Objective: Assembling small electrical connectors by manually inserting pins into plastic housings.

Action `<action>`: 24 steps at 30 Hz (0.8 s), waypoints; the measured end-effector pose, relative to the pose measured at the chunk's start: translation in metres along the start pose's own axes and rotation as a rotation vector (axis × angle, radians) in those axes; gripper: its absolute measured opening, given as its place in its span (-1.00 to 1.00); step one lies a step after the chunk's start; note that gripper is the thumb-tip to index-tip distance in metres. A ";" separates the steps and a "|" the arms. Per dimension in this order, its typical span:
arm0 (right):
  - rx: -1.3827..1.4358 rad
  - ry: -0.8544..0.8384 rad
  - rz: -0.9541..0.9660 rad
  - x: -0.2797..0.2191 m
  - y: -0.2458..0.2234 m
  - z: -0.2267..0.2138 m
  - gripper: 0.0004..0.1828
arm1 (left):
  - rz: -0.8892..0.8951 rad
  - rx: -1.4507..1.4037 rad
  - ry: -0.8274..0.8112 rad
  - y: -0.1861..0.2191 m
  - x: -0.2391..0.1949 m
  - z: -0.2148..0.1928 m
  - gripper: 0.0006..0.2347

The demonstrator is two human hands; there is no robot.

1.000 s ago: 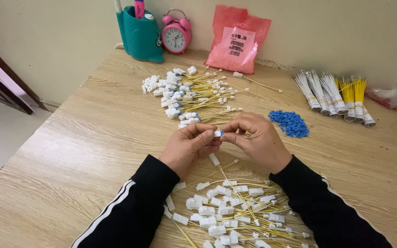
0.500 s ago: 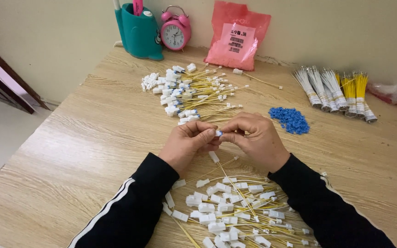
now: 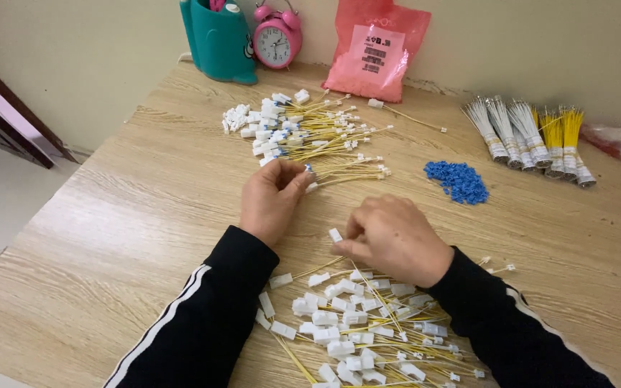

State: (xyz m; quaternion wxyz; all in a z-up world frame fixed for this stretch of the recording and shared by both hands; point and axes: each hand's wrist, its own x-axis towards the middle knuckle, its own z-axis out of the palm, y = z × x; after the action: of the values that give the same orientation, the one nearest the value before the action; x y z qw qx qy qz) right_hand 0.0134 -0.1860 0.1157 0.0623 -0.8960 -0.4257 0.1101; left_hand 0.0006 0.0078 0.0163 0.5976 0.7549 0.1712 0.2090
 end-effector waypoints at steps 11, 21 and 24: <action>0.145 -0.072 0.123 0.005 0.019 0.003 -0.63 | 0.221 -0.021 -0.117 -0.001 -0.013 0.006 -0.84; 0.819 -0.066 0.094 0.007 0.057 0.001 -0.70 | -0.057 -0.306 -0.396 0.018 -0.031 0.006 -0.80; 0.785 -0.010 0.145 -0.001 0.074 -0.026 -0.72 | -0.150 -0.434 -0.375 0.017 -0.029 0.005 -0.80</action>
State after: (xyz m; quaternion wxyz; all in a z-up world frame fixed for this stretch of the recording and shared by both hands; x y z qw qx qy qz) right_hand 0.0749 -0.2335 0.1253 0.3899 -0.8311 -0.2873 0.2731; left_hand -0.0216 -0.0150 0.0285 0.7800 0.6202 0.0641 0.0527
